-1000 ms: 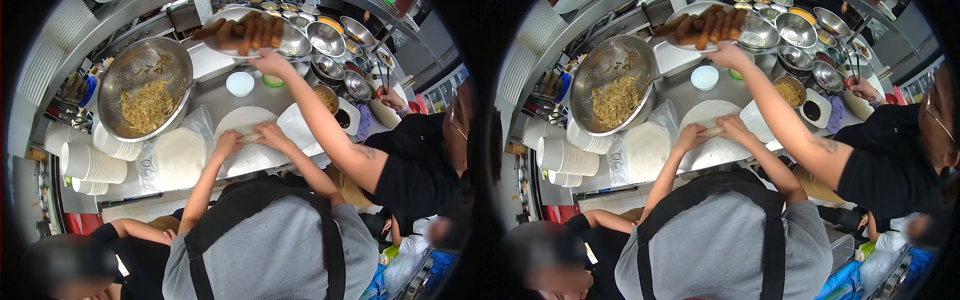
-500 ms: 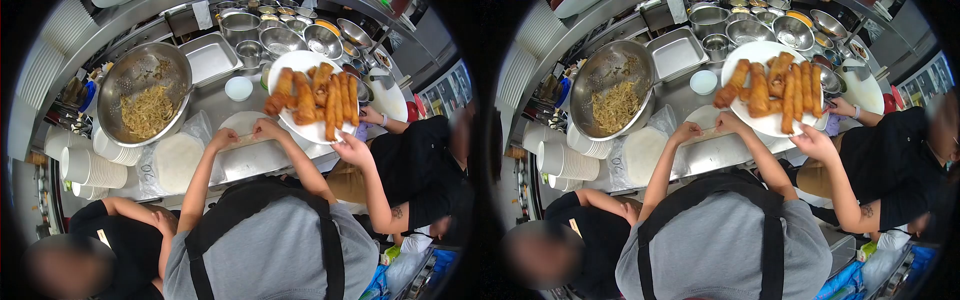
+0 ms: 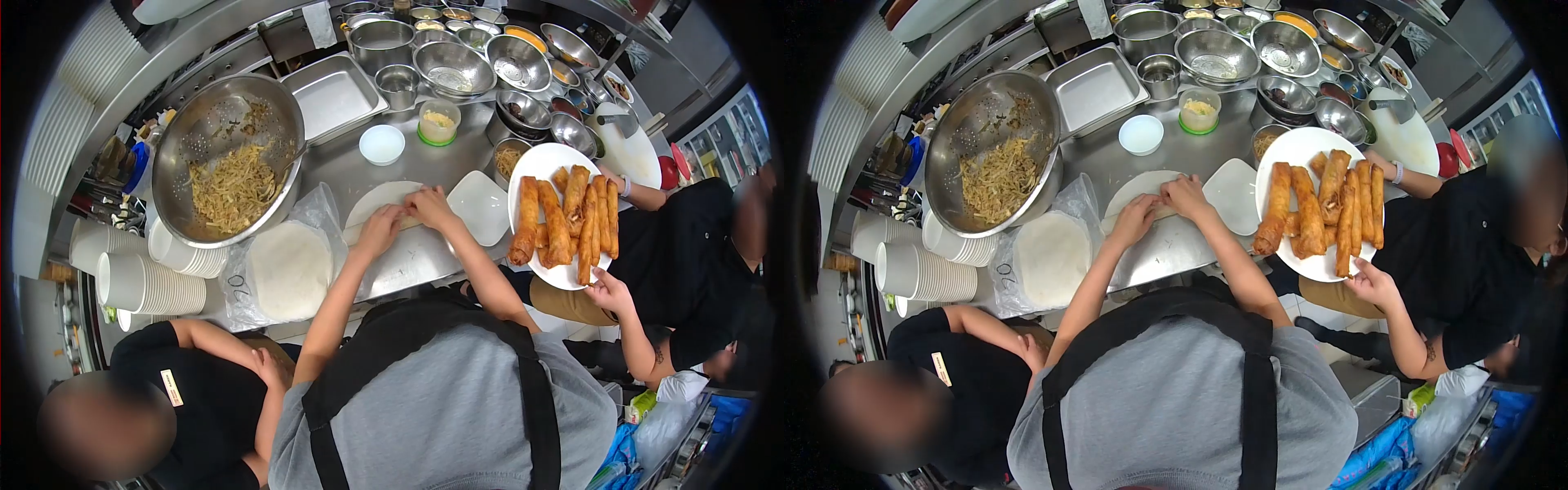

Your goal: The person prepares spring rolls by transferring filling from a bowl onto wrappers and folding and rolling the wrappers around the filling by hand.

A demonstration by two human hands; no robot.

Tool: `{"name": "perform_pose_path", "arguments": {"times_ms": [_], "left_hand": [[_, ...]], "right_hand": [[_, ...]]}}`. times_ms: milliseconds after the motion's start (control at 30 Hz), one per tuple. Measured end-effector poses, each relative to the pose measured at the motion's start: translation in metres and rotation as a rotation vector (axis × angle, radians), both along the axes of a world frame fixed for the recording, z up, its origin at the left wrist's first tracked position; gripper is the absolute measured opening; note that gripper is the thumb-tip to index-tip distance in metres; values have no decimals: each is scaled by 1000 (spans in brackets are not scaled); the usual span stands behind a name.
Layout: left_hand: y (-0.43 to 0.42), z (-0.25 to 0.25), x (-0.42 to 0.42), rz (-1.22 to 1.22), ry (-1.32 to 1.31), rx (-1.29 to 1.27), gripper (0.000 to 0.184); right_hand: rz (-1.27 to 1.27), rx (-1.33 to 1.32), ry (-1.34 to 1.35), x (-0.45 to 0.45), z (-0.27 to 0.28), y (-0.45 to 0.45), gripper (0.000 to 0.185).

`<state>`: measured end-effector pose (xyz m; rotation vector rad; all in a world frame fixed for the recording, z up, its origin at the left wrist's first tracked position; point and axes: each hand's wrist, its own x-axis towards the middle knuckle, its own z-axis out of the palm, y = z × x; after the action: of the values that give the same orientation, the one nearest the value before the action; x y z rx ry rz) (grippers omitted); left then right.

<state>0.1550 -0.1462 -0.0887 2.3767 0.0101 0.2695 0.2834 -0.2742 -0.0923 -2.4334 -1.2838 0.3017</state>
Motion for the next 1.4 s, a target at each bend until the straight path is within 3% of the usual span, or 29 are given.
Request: {"name": "perform_pose_path", "arguments": {"times_ms": [233,533,733,833,933,1033,1133,1333,1400], "left_hand": [[-17,4,0,19,50,297,46],[-22,12,4,-28,190,447,48],[-20,6,5,-44,170,486,53],[-18,5,6,-55,158,486,53],[-18,3,6,-54,154,471,53],[-18,3,6,-47,155,473,52],[-16,-4,5,-43,131,456,51],[-14,-11,4,-29,103,417,47],[-13,-14,3,-28,95,394,46]], "right_hand": [[-105,-4,-273,-24,26,-40,24],[-188,135,-440,-31,19,-32,11],[-222,61,-574,-25,14,-32,10],[-183,68,-504,-23,22,-31,13],[-140,263,-429,-25,11,-27,10],[-218,249,-277,-35,7,-28,11],[-166,274,-496,-34,4,-29,15],[-111,209,-176,-32,5,-26,25],[-155,365,-171,-35,8,-26,29]]}}
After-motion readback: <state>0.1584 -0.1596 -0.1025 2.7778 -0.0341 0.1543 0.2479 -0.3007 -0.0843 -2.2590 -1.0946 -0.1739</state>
